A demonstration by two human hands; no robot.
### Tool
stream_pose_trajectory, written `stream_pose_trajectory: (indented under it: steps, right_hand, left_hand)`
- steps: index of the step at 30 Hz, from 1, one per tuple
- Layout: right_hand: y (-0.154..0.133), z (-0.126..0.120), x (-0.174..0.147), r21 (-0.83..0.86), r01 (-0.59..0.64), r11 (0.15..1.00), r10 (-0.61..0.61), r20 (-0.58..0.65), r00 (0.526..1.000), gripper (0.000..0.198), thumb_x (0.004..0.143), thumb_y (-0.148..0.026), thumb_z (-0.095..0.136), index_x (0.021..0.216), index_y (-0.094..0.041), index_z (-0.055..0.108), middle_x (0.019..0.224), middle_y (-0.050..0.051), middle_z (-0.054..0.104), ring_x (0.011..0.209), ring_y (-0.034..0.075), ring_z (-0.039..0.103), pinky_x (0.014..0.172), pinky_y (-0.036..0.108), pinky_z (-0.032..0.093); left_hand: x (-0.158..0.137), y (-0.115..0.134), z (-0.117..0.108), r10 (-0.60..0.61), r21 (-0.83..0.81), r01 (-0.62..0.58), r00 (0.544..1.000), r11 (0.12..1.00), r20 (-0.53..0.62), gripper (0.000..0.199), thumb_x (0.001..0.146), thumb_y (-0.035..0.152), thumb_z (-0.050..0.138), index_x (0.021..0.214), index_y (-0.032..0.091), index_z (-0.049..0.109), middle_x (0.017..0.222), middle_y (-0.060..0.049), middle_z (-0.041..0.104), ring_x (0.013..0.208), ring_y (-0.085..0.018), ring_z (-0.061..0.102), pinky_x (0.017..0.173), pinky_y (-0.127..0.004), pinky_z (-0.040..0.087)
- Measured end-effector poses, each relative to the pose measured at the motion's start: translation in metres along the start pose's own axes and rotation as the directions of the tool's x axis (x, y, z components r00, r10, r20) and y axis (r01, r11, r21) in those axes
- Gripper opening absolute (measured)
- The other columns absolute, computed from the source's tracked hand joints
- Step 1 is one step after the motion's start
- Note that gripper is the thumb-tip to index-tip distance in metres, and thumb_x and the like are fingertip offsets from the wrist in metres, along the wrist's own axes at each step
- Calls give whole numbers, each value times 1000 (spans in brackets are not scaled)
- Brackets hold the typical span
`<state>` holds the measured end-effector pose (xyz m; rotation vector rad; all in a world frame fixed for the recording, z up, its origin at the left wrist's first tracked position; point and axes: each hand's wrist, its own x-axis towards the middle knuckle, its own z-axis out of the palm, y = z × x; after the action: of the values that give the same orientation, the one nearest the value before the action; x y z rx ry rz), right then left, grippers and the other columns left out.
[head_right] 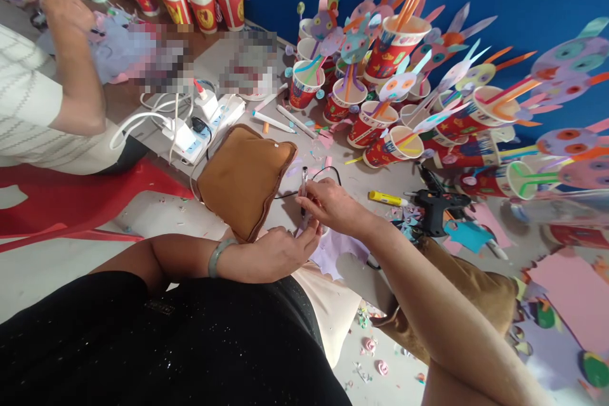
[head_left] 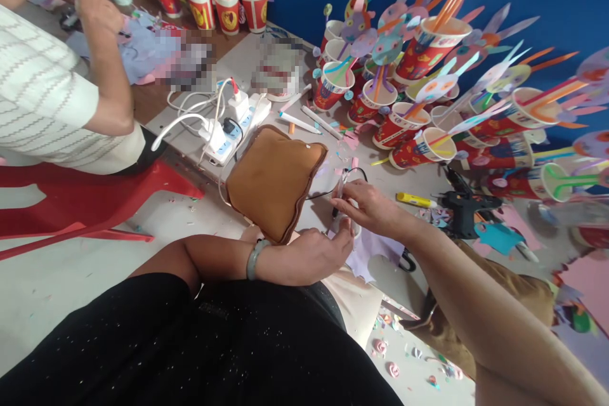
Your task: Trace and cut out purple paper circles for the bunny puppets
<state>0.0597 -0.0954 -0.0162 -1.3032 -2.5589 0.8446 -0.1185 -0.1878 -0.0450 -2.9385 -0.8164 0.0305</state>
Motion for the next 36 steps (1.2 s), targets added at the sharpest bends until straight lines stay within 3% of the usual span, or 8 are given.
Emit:
stream_pose_trajectory:
  steps: [11, 21, 28, 36]
  right_hand:
    - [14, 0, -1, 73, 15, 997, -10, -62, 998, 40, 98, -53, 45, 79, -21, 61, 69, 4, 67, 64, 17, 60, 63, 29, 44]
    - [22, -2, -12, 174, -116, 978, 136, -109, 985, 35, 95, -53, 51, 83, -21, 62, 67, 2, 69, 60, 16, 61, 58, 28, 46]
    - [28, 5, -20, 371, -149, 916, 208, -126, 970, 40, 92, -59, 54, 85, -20, 60, 69, 2, 66, 60, 16, 61, 58, 28, 49]
    - [32, 8, -24, 430, -147, 891, 238, -166, 957, 43, 91, -62, 56, 83, -19, 59, 70, 1, 62, 59, 14, 57, 56, 27, 46]
  left_hand:
    - [1, 2, 4, -39, -14, 38, 999, 999, -37, 53, 101, 21, 25, 150, 2, 35, 160, -31, 24, 97, -22, 71, 49, -26, 47]
    - [4, 4, 6, -45, 14, 46, 998, 999, -34, 53, 100, 16, 28, 150, 5, 38, 157, -28, 34, 105, -23, 69, 50, -25, 49]
    - [3, 3, 6, -46, 27, 47, 998, 999, -44, 52, 99, 15, 35, 149, 4, 41, 157, -30, 31, 75, -17, 70, 49, -26, 48]
    - [1, 0, 0, -39, 19, 39, 999, 999, -20, 54, 98, 16, 38, 151, 4, 37, 158, -33, 27, 68, -14, 69, 49, -26, 48]
